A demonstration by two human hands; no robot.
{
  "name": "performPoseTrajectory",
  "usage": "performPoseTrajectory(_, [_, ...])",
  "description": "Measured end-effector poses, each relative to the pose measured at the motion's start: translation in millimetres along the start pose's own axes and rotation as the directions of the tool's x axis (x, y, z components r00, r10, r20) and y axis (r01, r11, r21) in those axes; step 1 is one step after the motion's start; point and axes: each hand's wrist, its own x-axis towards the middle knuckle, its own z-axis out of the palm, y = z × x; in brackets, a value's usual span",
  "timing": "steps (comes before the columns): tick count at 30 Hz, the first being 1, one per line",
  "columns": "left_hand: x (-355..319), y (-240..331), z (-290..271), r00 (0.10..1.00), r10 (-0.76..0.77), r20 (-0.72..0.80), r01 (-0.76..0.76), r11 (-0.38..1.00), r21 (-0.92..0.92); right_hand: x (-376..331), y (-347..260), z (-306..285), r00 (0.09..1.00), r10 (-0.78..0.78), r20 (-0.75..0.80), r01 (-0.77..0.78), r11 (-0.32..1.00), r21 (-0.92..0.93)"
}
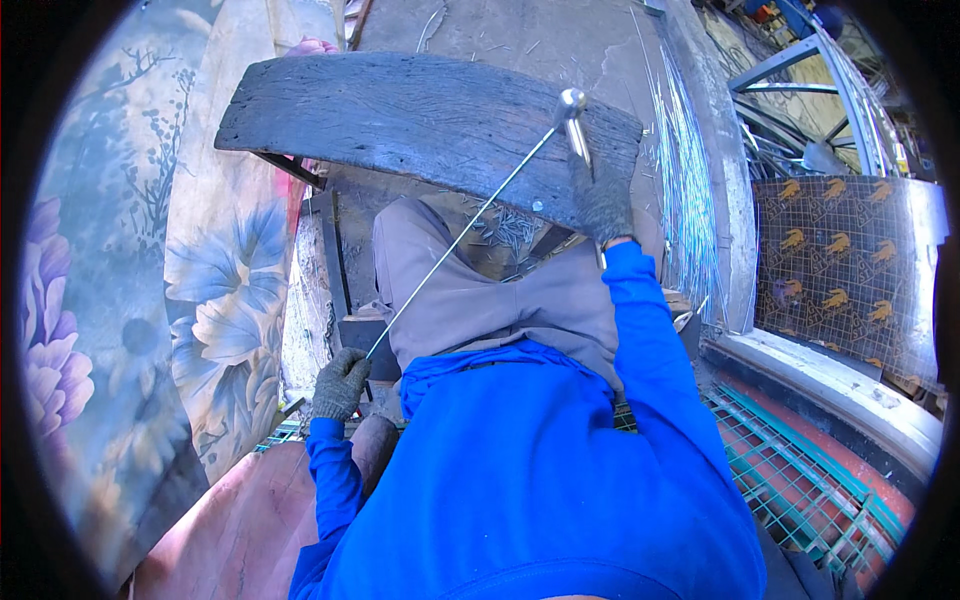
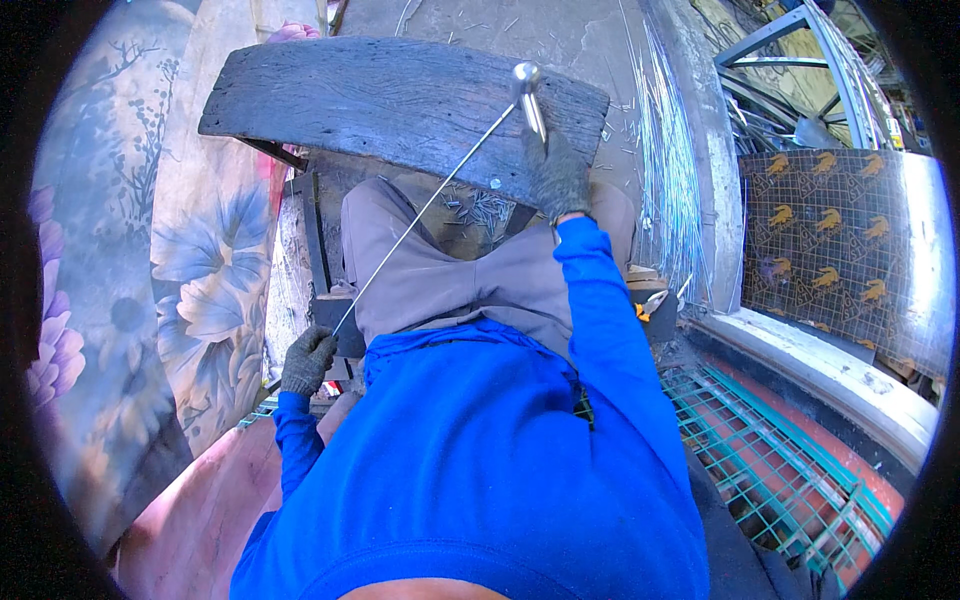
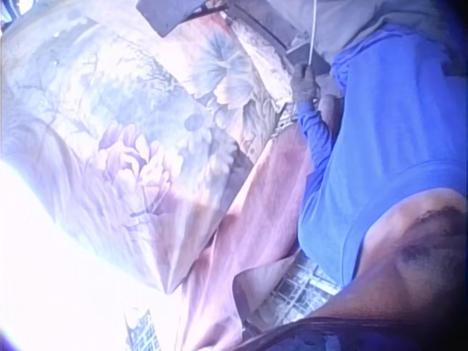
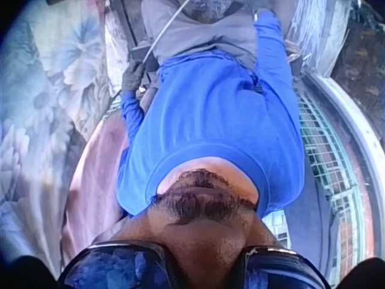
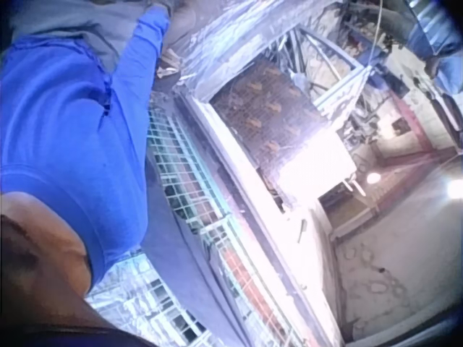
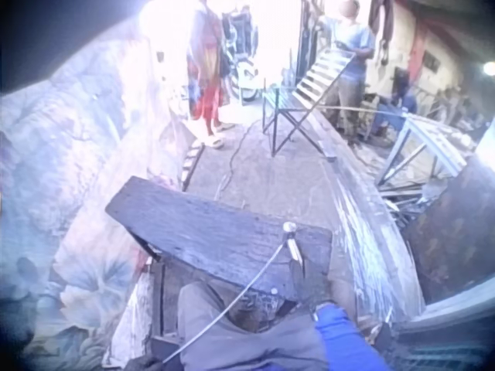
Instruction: Straightening or shaping a thin metal rod by hammering it against a wooden block.
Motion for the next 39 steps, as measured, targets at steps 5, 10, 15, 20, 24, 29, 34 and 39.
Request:
performPoseTrajectory(5, [-2,6,-2,0.999,-0.024,0.043,0.027,0.996,-0.085,-8,-4,-14,0.986,0.158,-0.056,-0.150,0.981,0.119])
performPoseTrajectory(10, [-6,74,6,0.874,0.070,0.482,0.194,0.858,-0.475,-14,43,-15,0.966,0.249,-0.076,-0.245,0.968,0.059])
performPoseTrajectory(15, [25,134,40,0.738,0.563,0.372,-0.505,0.827,-0.248,-18,60,-8,0.979,0.146,-0.140,-0.126,0.982,0.139])
performPoseTrajectory(20, [38,209,73,0.831,0.271,0.486,0.158,0.722,-0.674,-12,76,-9,0.957,0.273,-0.094,-0.248,0.945,0.214])
performPoseTrajectory(24, [60,218,88,0.794,0.325,0.514,0.172,0.691,-0.702,-7,80,-12,0.921,0.389,0.011,-0.379,0.892,0.246])
performPoseTrajectory(29, [65,210,92,0.834,0.299,0.464,0.104,0.740,-0.664,-13,68,-9,0.957,0.275,-0.094,-0.274,0.961,0.029])
performPoseTrajectory(34, [56,200,80,0.861,0.231,0.454,0.122,0.772,-0.624,-24,21,-40,0.971,0.219,0.093,-0.207,0.970,-0.127])
performPoseTrajectory(39, [38,189,40,0.901,0.204,0.383,-0.015,0.896,-0.443,-27,7,-36,0.999,0.028,-0.015,-0.031,0.981,-0.192])
